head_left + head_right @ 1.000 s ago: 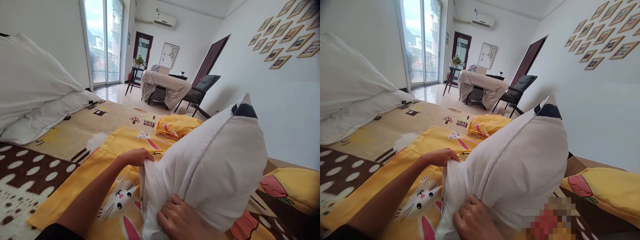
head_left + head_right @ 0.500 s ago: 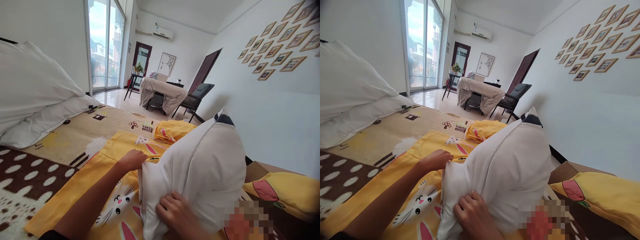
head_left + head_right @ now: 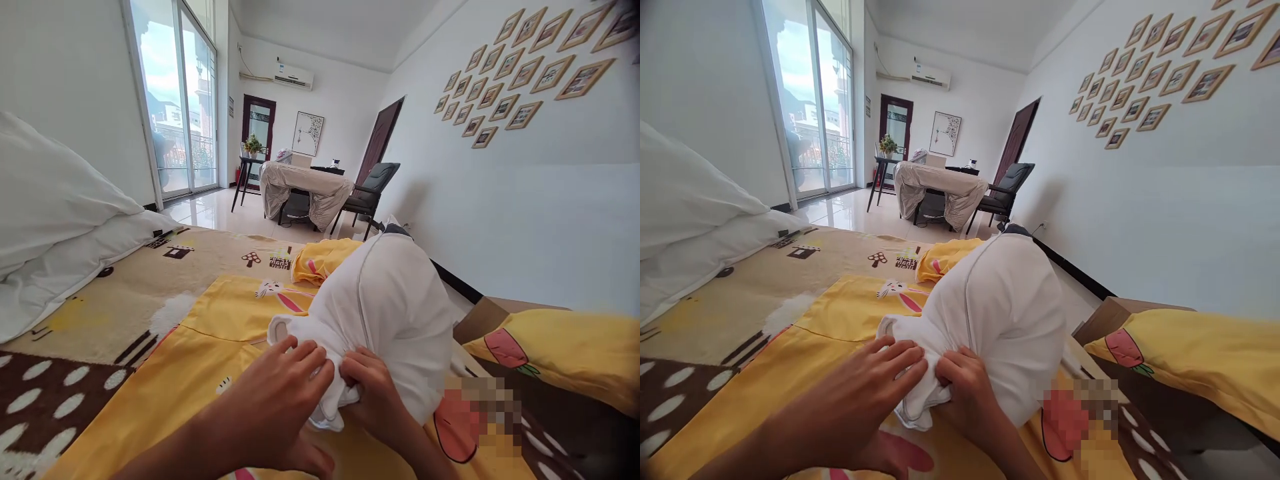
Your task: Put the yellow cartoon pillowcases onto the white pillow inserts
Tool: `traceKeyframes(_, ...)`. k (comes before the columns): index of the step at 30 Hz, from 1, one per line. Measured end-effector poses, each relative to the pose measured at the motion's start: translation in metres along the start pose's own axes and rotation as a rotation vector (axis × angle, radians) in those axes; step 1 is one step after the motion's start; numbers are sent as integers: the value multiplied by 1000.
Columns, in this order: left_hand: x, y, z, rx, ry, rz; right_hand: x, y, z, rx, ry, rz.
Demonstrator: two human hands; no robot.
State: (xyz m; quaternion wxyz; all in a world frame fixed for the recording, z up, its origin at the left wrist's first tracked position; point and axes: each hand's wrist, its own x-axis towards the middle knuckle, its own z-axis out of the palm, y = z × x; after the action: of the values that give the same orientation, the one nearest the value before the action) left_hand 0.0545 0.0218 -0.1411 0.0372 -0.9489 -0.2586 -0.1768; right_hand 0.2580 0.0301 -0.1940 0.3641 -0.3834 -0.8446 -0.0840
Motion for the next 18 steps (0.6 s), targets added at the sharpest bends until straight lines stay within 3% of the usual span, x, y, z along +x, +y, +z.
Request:
traceKeyframes(5,12,13,30,276,53,-10,3,5,-6,69,66,95)
traceKeyframes(8,19,8,37,303,86,26,1,8,-5,80,84,132)
traceKeyframes(13,24,-23,48,308,135,160,1,14,-1,30,27,127)
traceKeyframes(18,23,-59,54,229,193,36,5,15,-10,-128,-124,3)
